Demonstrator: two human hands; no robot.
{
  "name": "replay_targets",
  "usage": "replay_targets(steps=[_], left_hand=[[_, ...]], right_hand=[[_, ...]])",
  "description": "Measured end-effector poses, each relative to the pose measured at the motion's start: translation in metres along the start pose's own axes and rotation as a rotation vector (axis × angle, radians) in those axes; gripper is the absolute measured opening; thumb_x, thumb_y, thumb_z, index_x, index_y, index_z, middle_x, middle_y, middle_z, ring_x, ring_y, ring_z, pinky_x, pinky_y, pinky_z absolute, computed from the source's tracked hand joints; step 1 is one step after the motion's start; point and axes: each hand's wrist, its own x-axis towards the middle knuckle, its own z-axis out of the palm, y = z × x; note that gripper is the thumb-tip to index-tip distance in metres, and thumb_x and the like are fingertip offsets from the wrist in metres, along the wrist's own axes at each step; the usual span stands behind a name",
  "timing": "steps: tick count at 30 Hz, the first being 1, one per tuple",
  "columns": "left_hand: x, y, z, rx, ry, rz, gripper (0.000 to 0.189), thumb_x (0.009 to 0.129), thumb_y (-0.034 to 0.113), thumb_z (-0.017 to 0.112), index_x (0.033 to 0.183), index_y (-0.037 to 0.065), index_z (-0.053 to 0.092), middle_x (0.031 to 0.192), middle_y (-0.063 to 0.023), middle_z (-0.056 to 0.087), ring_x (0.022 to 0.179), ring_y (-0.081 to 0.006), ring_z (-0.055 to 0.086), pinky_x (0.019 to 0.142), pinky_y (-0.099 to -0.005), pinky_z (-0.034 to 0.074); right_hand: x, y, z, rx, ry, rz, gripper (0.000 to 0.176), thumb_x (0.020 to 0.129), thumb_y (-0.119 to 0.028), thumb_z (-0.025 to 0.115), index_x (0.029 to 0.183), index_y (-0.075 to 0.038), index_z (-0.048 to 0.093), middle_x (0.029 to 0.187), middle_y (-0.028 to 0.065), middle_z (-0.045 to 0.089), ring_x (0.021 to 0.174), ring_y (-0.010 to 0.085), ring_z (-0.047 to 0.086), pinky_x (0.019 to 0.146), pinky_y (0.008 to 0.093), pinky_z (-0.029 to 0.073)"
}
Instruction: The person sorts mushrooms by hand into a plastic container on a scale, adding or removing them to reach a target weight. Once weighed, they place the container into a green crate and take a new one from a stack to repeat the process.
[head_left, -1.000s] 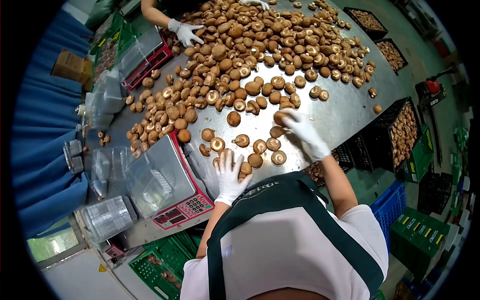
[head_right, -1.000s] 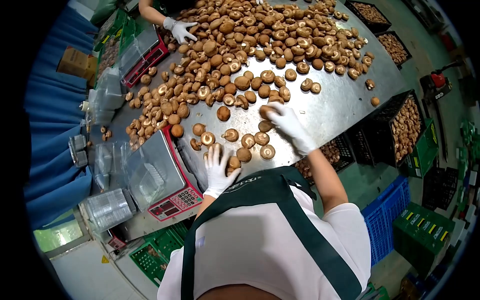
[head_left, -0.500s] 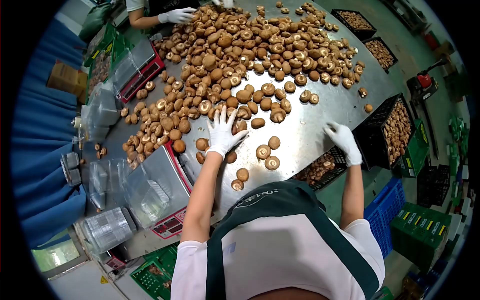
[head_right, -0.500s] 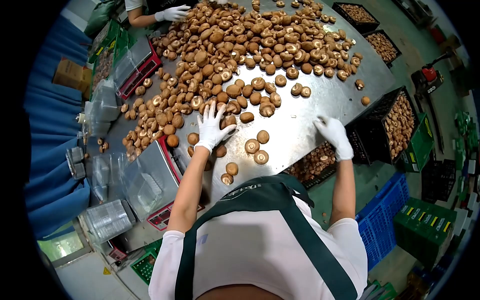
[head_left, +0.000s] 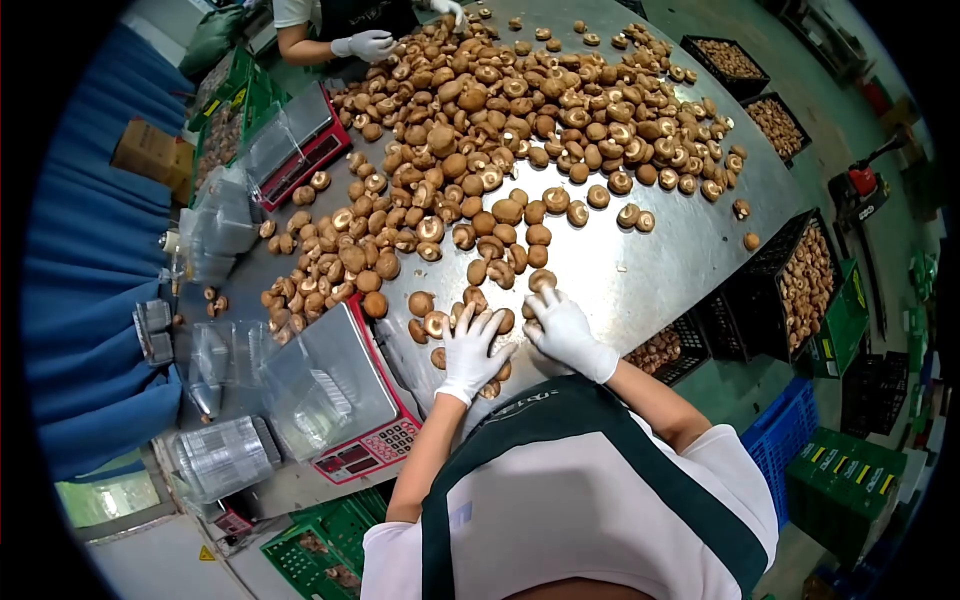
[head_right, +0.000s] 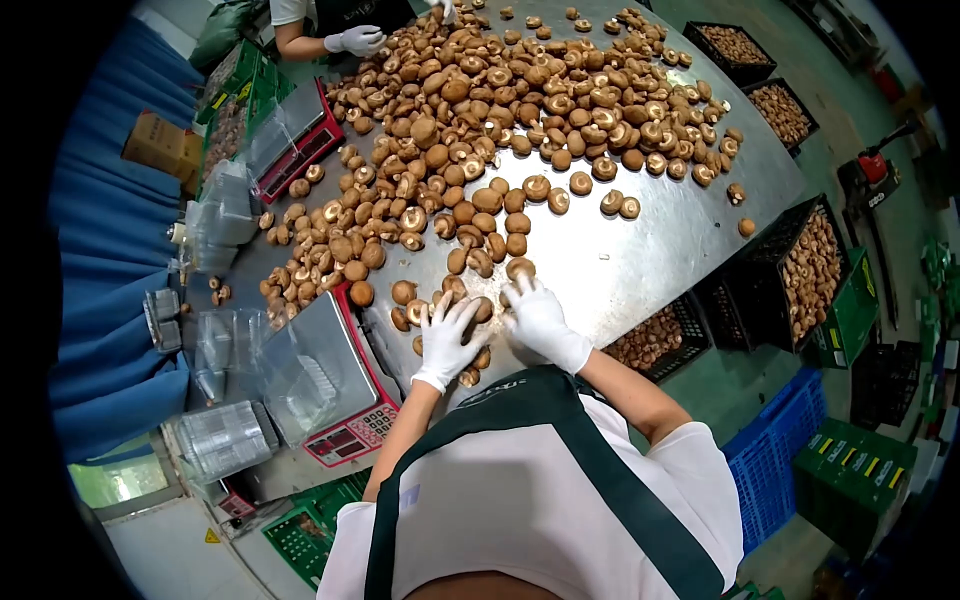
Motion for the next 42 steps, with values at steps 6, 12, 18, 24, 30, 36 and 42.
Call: replay_targets(steps=[6, 12, 18, 24, 30, 36, 42], left_hand=[[0.050, -0.006, -0.003, -0.194, 0.384, -0.050, 0.045, 0.077, 0.025, 0.064, 0.119, 0.010, 0.056, 0.127, -0.0117, 0.051, 0.117, -0.0278, 0.046, 0.099, -0.0443, 0.029], [0.111, -0.022, 0.011, 0.076, -0.149, -0.046, 0.069, 0.080, 0.043, 0.060, 0.141, 0.027, 0.032, 0.151, -0.0086, 0.018, 0.136, -0.0322, 0.023, 0.107, -0.0599, 0.016], [0.058, -0.031, -0.004, 0.065, -0.012, -0.135, 0.061, 0.073, 0.040, 0.063, 0.129, 0.020, 0.049, 0.147, -0.0078, 0.029, 0.126, -0.0308, 0.038, 0.104, -0.0613, 0.018], [-0.016, -0.043, -0.002, -0.020, 0.009, -0.330, 0.059, 0.080, 0.043, 0.059, 0.131, 0.018, 0.047, 0.140, -0.0089, 0.041, 0.129, -0.0291, 0.035, 0.106, -0.0565, 0.015], [-0.052, -0.045, -0.005, -0.172, 0.377, -0.346, 0.048, 0.078, 0.022, 0.066, 0.122, 0.007, 0.053, 0.133, -0.0176, 0.045, 0.121, -0.0331, 0.043, 0.103, -0.0448, 0.029], [-0.056, -0.059, -0.008, -0.251, 0.480, -0.551, 0.050, 0.079, 0.020, 0.064, 0.125, 0.004, 0.049, 0.141, -0.0202, 0.035, 0.128, -0.0379, 0.034, 0.105, -0.0439, 0.028], [-0.004, -0.050, -0.016, -0.196, 0.350, -0.455, 0.062, 0.078, 0.035, 0.064, 0.131, 0.009, 0.044, 0.145, -0.0191, 0.028, 0.131, -0.0383, 0.030, 0.107, -0.0484, 0.022]], right_hand=[[0.024, 0.009, -0.028, 0.153, 0.168, 0.156, 0.032, 0.081, -0.022, 0.059, 0.110, -0.010, 0.060, 0.099, 0.0126, 0.064, 0.090, 0.0328, 0.060, 0.077, 0.0410, 0.050], [0.091, 0.049, -0.010, 0.000, 0.019, 0.162, 0.029, 0.080, -0.020, 0.058, 0.106, -0.008, 0.061, 0.098, 0.0146, 0.062, 0.089, 0.0325, 0.060, 0.076, 0.0414, 0.050], [0.071, 0.062, -0.026, 0.745, -0.024, 0.447, 0.029, 0.073, -0.021, 0.068, 0.093, -0.001, 0.063, 0.073, 0.0134, 0.066, 0.056, 0.0152, 0.061, 0.050, 0.0275, 0.049], [-0.004, 0.076, -0.104, 0.998, 0.012, 0.591, 0.032, 0.078, -0.014, 0.065, 0.103, 0.005, 0.057, 0.086, 0.0106, 0.064, 0.073, 0.0141, 0.061, 0.063, 0.0252, 0.049], [-0.088, 0.159, -0.153, 0.433, -0.211, 0.658, 0.020, 0.072, -0.013, 0.068, 0.085, 0.001, 0.063, 0.073, 0.0015, 0.062, 0.069, 0.0089, 0.055, 0.065, 0.0252, 0.046], [-0.071, 0.167, -0.155, -0.155, -0.204, 0.581, 0.039, 0.077, -0.035, 0.060, 0.099, -0.004, 0.067, 0.088, 0.0214, 0.065, 0.084, 0.0328, 0.065, 0.076, 0.0374, 0.051], [0.050, 0.126, -0.092, 0.169, 0.065, 0.405, 0.044, 0.078, -0.035, 0.058, 0.111, -0.006, 0.063, 0.107, 0.0203, 0.063, 0.099, 0.0345, 0.060, 0.085, 0.0378, 0.048]])
